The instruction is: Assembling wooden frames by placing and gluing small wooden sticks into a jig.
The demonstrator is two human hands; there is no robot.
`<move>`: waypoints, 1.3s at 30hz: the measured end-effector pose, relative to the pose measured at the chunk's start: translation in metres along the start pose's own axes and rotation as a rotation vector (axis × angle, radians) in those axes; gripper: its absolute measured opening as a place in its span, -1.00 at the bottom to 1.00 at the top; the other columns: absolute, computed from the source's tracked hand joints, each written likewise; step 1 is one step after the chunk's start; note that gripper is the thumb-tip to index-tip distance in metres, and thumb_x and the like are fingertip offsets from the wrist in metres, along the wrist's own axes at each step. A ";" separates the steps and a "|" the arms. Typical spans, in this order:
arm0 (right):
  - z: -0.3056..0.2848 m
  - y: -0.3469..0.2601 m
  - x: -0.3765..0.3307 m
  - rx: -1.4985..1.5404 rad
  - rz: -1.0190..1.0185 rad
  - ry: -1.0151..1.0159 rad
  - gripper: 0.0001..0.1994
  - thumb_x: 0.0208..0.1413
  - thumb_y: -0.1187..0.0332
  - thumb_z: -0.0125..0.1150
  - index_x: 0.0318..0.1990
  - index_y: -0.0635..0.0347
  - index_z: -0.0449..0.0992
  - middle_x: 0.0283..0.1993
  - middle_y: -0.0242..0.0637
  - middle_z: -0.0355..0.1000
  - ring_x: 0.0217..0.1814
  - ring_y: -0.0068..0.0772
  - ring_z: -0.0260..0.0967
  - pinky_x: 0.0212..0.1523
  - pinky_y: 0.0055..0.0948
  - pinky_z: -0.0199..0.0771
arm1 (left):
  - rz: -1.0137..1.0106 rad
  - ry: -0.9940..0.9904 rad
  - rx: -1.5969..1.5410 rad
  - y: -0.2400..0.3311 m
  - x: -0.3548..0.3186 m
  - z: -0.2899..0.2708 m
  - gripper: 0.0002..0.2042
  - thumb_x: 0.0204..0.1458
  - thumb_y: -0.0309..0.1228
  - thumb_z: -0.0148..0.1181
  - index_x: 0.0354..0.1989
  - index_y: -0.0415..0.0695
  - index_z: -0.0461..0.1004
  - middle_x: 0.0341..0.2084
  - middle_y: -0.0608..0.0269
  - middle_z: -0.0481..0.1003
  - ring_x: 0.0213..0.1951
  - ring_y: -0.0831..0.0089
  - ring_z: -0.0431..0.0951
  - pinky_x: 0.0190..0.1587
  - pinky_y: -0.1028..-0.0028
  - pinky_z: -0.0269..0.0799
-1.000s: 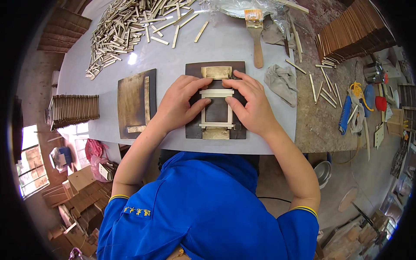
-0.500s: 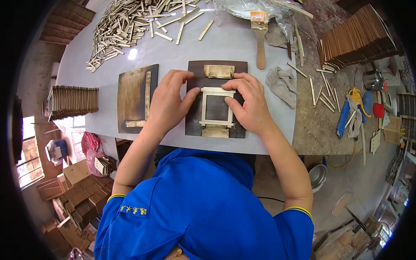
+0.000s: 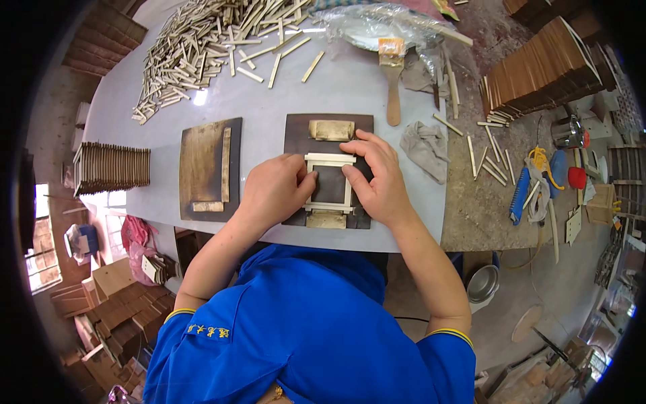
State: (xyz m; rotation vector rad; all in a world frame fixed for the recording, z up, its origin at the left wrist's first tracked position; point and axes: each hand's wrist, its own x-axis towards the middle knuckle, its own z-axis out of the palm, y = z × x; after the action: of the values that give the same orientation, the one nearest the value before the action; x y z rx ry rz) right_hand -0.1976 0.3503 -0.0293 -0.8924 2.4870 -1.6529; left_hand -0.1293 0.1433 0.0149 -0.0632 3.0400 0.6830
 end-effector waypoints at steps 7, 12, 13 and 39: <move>-0.030 0.000 -0.004 -0.057 0.002 0.253 -0.73 0.25 0.49 0.23 0.09 0.26 0.57 0.19 -0.17 0.53 0.23 -0.18 0.45 0.28 -0.29 0.41 | 0.156 0.338 -0.147 -0.004 -0.005 0.000 -0.80 0.07 -0.43 0.36 -0.52 -0.11 0.46 -0.56 0.28 0.44 -0.57 0.25 0.41 -0.46 0.33 0.34; -0.065 0.001 -0.021 -0.374 0.045 0.320 -0.77 0.21 0.55 0.23 0.01 0.25 0.59 0.06 -0.20 0.54 0.08 -0.19 0.48 0.16 -0.31 0.46 | 0.290 0.508 -0.092 -0.011 -0.006 -0.007 -0.81 -0.01 -0.49 0.40 -0.49 -0.07 0.44 -0.58 0.30 0.37 -0.57 0.28 0.37 -0.50 0.32 0.32; -0.069 0.007 -0.026 -0.464 0.034 0.340 -0.77 0.19 0.55 0.23 0.00 0.24 0.60 0.02 -0.20 0.54 0.04 -0.18 0.48 0.13 -0.31 0.47 | 0.294 0.515 -0.090 -0.012 -0.006 -0.009 -0.81 -0.01 -0.48 0.40 -0.48 -0.06 0.44 -0.57 0.30 0.37 -0.57 0.28 0.37 -0.50 0.33 0.32; -0.068 0.003 -0.037 -0.544 -0.029 0.237 -0.85 0.12 0.53 0.32 -0.33 0.17 0.42 0.22 -0.17 0.52 0.36 0.02 0.41 0.32 -0.17 0.38 | 0.287 0.541 -0.005 -0.020 -0.007 -0.014 -0.81 0.02 -0.47 0.40 -0.49 -0.06 0.45 -0.57 0.32 0.37 -0.56 0.31 0.39 -0.49 0.35 0.31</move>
State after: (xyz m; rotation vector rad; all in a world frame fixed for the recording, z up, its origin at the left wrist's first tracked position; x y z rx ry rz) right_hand -0.1906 0.4255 -0.0129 -0.7979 3.1791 -1.1511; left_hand -0.1219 0.1198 0.0197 0.2324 3.6112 0.8013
